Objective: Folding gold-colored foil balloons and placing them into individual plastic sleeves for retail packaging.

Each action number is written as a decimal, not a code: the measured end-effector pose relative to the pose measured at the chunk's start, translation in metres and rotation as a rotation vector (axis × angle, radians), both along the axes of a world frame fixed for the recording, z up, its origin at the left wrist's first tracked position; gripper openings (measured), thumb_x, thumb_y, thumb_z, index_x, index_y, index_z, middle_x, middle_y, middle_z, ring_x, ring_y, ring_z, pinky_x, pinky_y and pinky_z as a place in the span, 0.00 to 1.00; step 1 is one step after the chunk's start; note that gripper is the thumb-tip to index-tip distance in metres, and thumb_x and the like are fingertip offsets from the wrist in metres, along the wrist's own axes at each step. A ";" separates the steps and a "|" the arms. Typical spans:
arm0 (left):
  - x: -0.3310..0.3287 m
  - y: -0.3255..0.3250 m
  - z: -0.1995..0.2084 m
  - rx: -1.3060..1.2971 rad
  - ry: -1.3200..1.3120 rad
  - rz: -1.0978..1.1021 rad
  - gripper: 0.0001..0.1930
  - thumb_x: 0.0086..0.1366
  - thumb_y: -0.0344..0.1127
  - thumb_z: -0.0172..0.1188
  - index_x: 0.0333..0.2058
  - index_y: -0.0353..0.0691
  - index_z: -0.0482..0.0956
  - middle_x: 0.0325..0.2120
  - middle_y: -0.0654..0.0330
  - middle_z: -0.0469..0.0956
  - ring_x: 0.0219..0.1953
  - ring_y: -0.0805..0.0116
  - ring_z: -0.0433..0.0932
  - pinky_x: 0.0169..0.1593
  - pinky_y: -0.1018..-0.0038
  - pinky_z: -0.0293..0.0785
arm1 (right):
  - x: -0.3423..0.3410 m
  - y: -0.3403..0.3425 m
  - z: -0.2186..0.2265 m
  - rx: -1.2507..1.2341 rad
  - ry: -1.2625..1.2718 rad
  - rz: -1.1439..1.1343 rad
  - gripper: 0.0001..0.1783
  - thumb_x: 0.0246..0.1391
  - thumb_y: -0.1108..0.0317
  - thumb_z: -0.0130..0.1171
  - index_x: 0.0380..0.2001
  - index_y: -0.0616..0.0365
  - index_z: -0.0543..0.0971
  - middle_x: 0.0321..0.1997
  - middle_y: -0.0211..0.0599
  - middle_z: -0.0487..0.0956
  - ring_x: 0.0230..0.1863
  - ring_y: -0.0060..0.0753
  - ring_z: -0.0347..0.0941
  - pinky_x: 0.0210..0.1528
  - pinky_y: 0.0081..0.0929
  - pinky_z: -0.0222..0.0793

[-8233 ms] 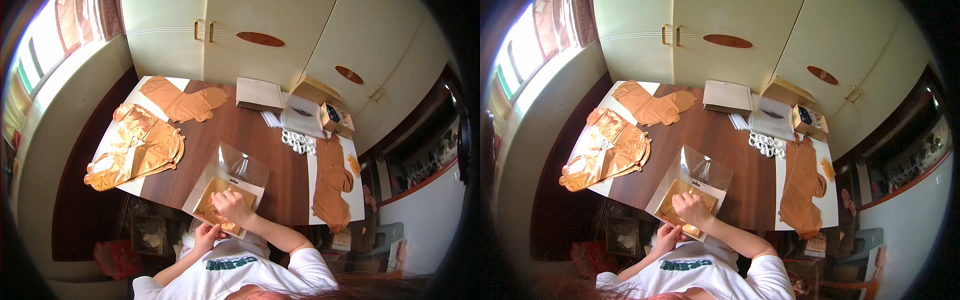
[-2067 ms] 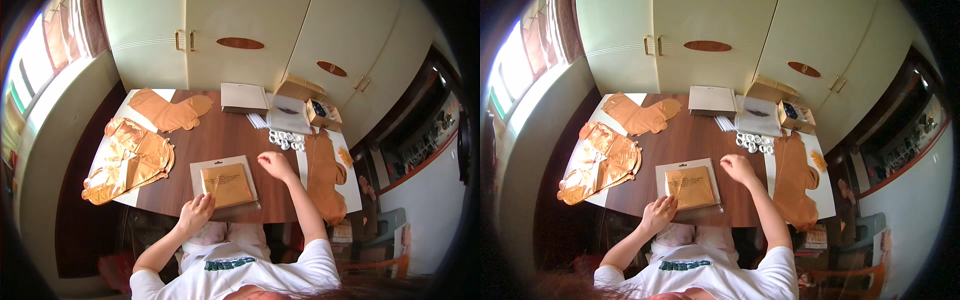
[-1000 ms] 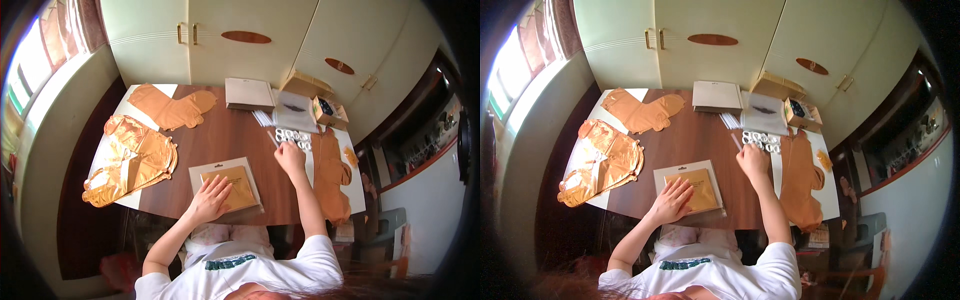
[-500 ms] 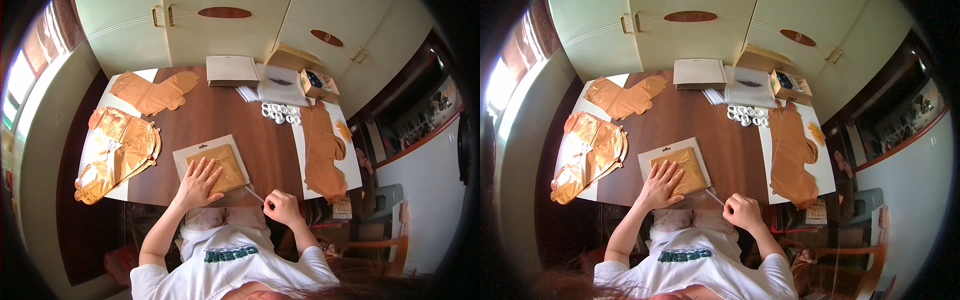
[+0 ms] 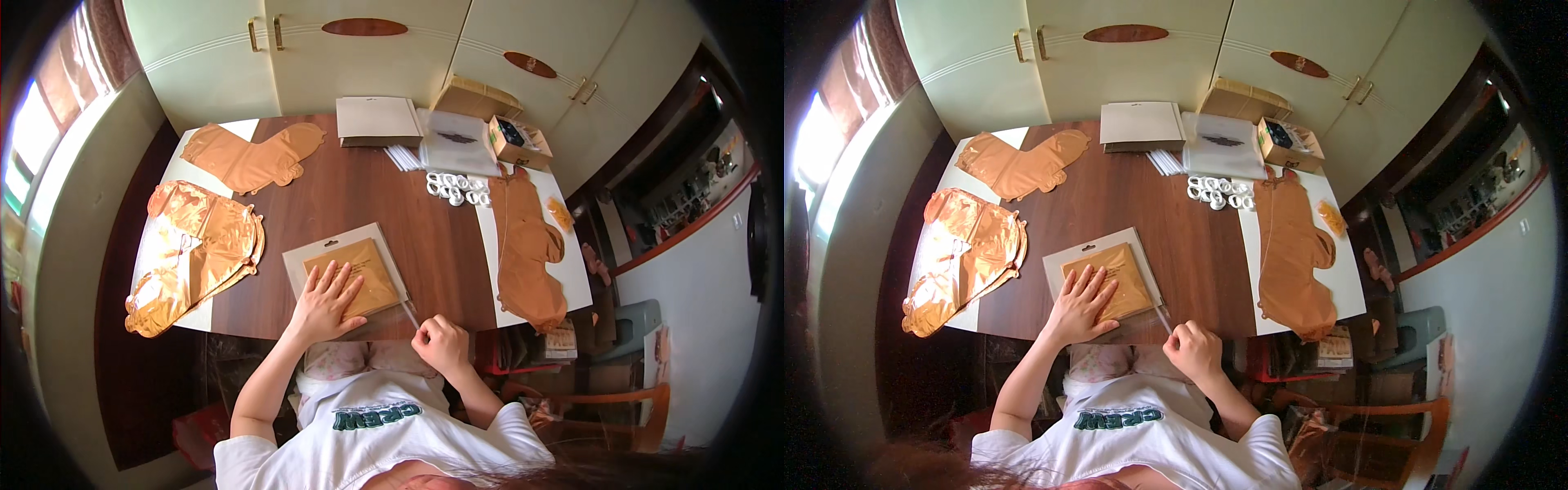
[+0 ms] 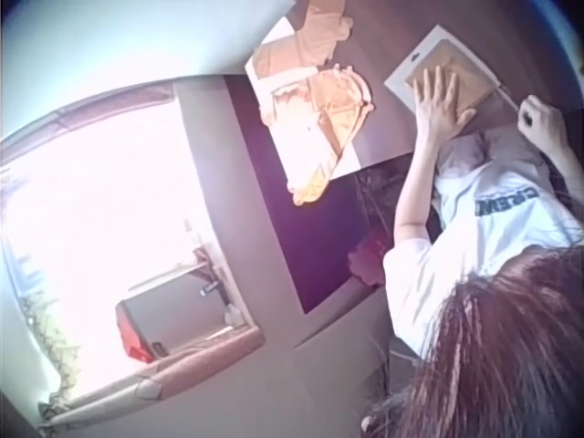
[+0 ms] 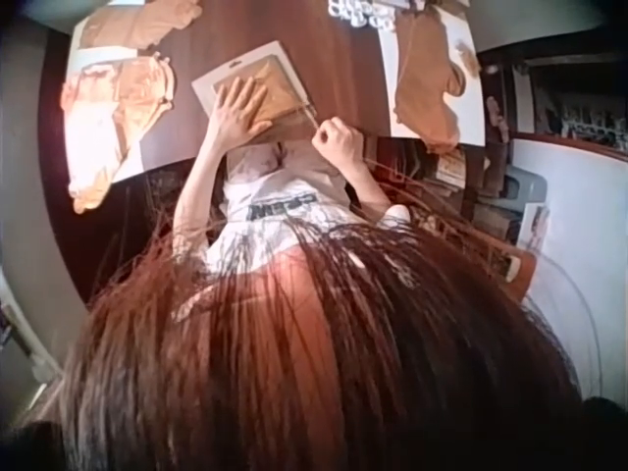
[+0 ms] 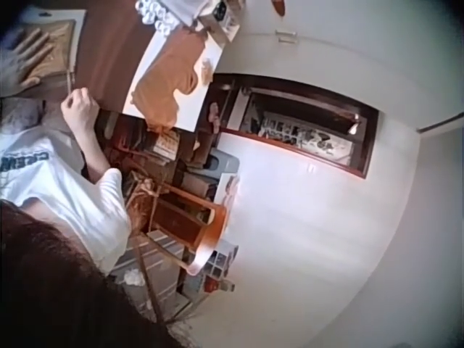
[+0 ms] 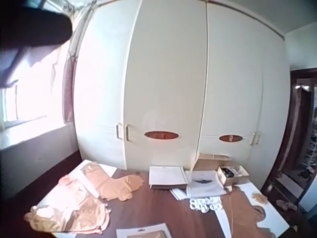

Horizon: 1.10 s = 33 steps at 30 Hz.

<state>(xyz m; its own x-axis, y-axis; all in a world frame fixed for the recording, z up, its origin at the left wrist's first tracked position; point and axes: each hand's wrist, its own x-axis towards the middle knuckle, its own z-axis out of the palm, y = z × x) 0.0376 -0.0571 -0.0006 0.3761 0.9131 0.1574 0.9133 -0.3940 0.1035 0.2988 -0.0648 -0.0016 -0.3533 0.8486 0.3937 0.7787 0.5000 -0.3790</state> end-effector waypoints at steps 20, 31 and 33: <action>0.002 0.000 0.003 -0.020 -0.041 -0.017 0.29 0.58 0.66 0.46 0.58 0.69 0.65 0.61 0.48 0.56 0.65 0.45 0.49 0.64 0.48 0.42 | 0.001 0.086 0.024 -0.058 -0.178 0.637 0.19 0.46 0.65 0.62 0.44 0.48 0.76 0.51 0.27 0.74 0.56 0.30 0.65 0.53 0.33 0.62; 0.001 -0.001 -0.001 -0.030 0.005 -0.017 0.30 0.58 0.68 0.44 0.59 0.74 0.61 0.63 0.50 0.53 0.65 0.45 0.49 0.64 0.48 0.42 | -0.006 0.093 0.004 0.184 -0.095 0.727 0.08 0.48 0.70 0.56 0.34 0.55 0.78 0.42 0.31 0.78 0.43 0.31 0.74 0.46 0.30 0.70; 0.001 -0.001 -0.001 -0.018 0.015 -0.021 0.31 0.57 0.67 0.44 0.60 0.70 0.60 0.63 0.50 0.53 0.65 0.46 0.49 0.64 0.48 0.42 | -0.007 0.091 0.005 0.211 -0.109 0.722 0.08 0.48 0.70 0.57 0.34 0.55 0.78 0.42 0.32 0.78 0.43 0.31 0.74 0.46 0.30 0.70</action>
<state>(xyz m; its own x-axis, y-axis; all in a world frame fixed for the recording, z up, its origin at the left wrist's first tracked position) 0.0384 -0.0577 -0.0012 0.3976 0.9075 0.1353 0.9063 -0.4114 0.0968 0.2918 0.0260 0.0037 -0.8386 0.3024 0.4530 0.2584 0.9531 -0.1578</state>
